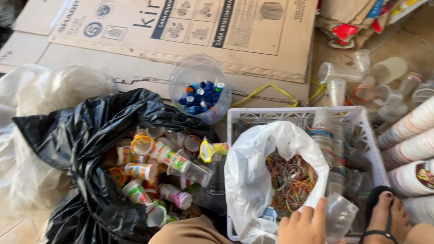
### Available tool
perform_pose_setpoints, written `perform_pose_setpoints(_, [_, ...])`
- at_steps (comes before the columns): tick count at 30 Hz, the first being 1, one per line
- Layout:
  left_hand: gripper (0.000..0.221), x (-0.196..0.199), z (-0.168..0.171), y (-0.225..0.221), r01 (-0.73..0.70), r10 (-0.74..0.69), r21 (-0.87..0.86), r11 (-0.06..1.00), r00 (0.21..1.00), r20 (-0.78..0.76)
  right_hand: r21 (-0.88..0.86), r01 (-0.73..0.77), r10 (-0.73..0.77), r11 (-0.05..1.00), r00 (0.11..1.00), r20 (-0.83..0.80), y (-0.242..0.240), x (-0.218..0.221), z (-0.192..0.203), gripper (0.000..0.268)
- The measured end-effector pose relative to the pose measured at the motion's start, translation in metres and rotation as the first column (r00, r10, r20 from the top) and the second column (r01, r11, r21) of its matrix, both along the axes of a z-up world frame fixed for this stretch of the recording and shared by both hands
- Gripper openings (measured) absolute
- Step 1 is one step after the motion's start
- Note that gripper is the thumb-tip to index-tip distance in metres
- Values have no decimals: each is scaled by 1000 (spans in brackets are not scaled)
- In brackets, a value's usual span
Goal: Cutting the rims off plastic cups with scissors and sorting the materials.
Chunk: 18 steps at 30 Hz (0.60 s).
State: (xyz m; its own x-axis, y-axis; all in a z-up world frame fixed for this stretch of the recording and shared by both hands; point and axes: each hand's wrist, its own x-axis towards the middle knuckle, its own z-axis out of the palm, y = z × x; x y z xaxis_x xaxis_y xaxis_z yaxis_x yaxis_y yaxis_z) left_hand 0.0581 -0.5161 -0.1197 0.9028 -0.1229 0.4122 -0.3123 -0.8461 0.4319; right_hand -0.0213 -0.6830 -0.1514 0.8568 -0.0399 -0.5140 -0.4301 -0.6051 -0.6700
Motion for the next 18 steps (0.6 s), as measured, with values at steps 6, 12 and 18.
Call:
perform_pose_setpoints(6, [54,4,9,8,-42,42,-2,999,998,53,92,71,-72,993,997,7,-1,-6,-14,70])
perform_pose_setpoints(12, [79,-1,52,19,76,-91,-207,975,994,-62,-35,35,-31,999,994,100,7,-8,28,40])
perform_pose_setpoints(18, [77,-1,91,32,109,-168,-409,906,979,-113,221,75,-149,972,928,341,16,-2,58,46])
